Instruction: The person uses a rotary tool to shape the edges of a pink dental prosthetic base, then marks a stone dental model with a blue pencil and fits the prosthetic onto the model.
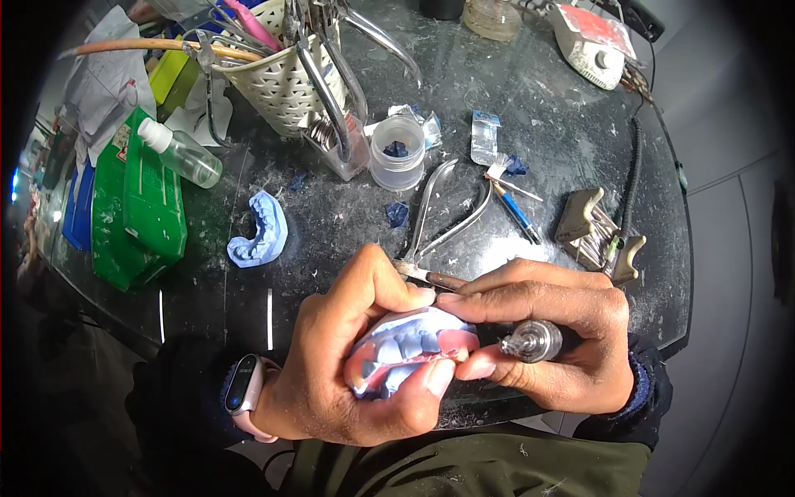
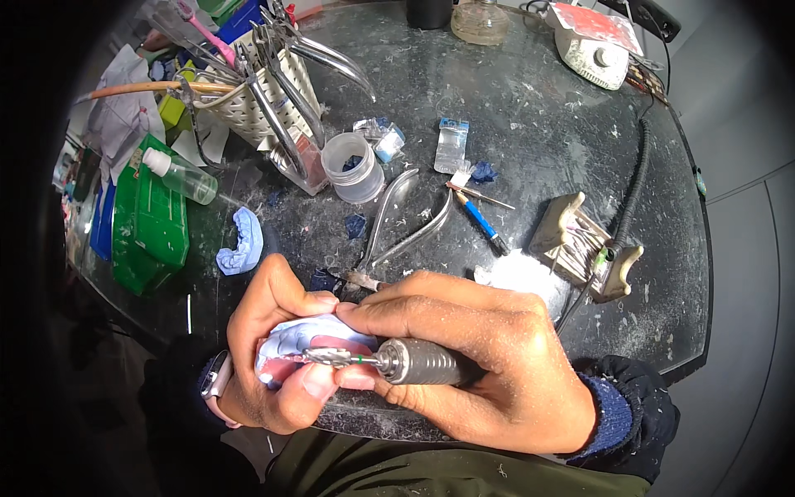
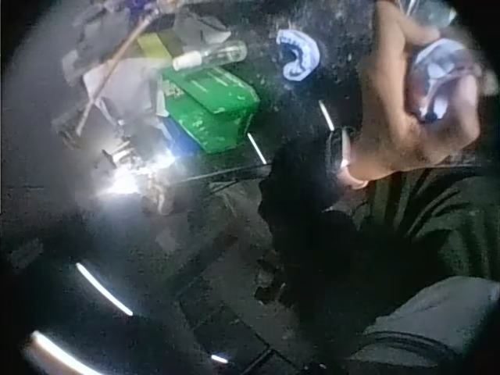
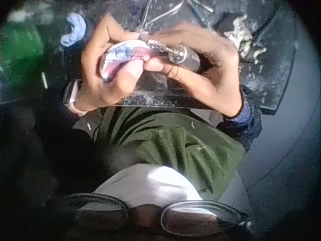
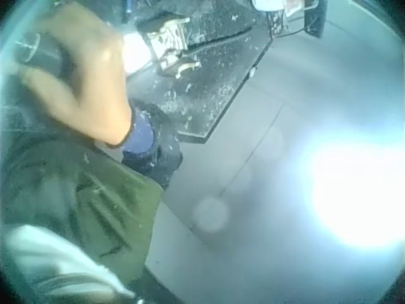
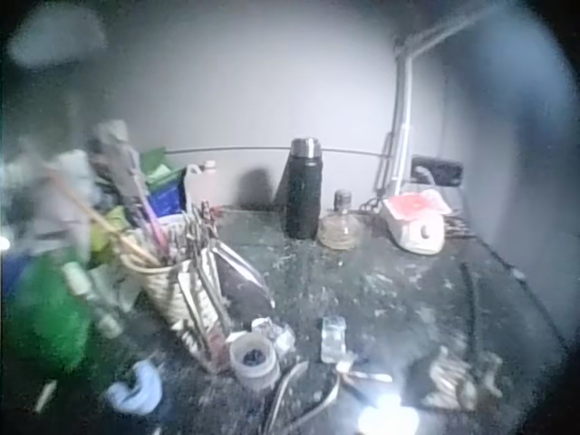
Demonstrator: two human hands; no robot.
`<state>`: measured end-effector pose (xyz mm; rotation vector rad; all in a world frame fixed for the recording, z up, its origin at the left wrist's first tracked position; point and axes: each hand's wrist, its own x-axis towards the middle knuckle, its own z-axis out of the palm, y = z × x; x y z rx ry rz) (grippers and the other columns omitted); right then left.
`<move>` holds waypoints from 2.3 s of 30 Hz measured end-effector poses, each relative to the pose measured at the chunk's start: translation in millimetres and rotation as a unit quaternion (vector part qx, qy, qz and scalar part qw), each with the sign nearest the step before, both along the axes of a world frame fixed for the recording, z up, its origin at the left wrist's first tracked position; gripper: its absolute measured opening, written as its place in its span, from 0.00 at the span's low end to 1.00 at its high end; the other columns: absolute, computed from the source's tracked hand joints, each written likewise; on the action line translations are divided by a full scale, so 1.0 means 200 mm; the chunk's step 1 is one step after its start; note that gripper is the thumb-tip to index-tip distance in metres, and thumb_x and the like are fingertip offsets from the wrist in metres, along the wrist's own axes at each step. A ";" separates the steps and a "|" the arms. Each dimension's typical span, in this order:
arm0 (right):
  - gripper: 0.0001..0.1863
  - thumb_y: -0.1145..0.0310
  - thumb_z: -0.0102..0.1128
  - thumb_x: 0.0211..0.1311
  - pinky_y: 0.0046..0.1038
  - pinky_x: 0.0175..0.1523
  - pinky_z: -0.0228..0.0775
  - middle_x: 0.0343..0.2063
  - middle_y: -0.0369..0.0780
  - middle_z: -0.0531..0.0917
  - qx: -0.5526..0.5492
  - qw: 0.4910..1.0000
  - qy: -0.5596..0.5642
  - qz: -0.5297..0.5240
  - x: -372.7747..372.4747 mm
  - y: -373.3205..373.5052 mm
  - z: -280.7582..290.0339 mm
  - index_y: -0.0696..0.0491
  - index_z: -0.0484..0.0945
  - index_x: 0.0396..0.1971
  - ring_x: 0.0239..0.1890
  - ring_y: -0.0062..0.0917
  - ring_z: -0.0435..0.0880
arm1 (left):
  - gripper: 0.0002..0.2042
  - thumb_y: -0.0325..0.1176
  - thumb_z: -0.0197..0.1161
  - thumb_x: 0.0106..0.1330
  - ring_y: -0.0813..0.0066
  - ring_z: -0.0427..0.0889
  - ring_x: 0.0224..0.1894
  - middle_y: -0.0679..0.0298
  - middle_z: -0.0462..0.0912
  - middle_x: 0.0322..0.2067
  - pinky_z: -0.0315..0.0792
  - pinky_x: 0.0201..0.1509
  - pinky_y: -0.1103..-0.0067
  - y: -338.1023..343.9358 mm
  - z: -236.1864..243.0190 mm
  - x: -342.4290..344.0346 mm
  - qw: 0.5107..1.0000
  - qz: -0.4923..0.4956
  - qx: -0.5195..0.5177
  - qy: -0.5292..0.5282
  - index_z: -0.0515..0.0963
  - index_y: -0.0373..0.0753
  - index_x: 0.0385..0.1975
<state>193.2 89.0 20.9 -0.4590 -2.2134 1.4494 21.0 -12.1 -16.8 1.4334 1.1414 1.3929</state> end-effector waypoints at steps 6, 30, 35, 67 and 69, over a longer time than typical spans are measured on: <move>0.21 0.76 0.71 0.40 0.30 0.43 0.73 0.33 0.51 0.82 -0.020 1.000 0.007 0.012 0.01 0.00 0.00 0.65 0.80 0.39 0.36 0.35 0.83 | 0.19 0.37 0.60 0.49 0.84 0.74 0.25 0.58 0.74 0.24 0.70 0.28 0.85 0.02 0.01 -0.04 0.991 0.006 0.071 0.111 0.63 0.29 0.31; 0.14 0.74 0.68 0.45 0.25 0.39 0.75 0.31 0.48 0.83 0.020 0.999 0.015 -0.032 0.02 0.01 0.00 0.63 0.79 0.34 0.33 0.30 0.85 | 0.43 0.57 0.53 0.41 0.80 0.71 0.26 0.59 0.73 0.38 0.59 0.21 0.84 0.02 0.16 -0.03 0.895 -0.139 -0.324 -0.273 0.55 0.33 0.55; 0.15 0.73 0.68 0.45 0.24 0.37 0.75 0.30 0.48 0.83 0.032 0.999 0.010 -0.034 0.02 0.02 -0.01 0.63 0.79 0.33 0.32 0.30 0.85 | 0.43 0.58 0.52 0.41 0.79 0.71 0.26 0.59 0.72 0.39 0.59 0.22 0.84 0.03 0.15 -0.04 0.901 -0.132 -0.331 -0.248 0.55 0.33 0.56; 0.18 0.75 0.73 0.39 0.23 0.36 0.74 0.28 0.43 0.82 0.070 0.996 -0.019 -0.049 0.02 -0.01 0.03 0.61 0.82 0.35 0.30 0.26 0.84 | 0.36 0.59 0.47 0.48 0.77 0.75 0.35 0.56 0.76 0.41 0.66 0.30 0.85 0.02 0.12 -0.04 0.900 -0.122 -0.314 -0.278 0.60 0.33 0.49; 0.18 0.75 0.73 0.39 0.23 0.36 0.74 0.28 0.43 0.82 0.067 0.996 -0.020 -0.050 0.02 -0.01 0.03 0.61 0.82 0.35 0.30 0.27 0.84 | 0.36 0.59 0.47 0.48 0.77 0.75 0.34 0.55 0.76 0.41 0.66 0.29 0.85 0.02 0.11 -0.04 0.900 -0.119 -0.314 -0.278 0.60 0.33 0.49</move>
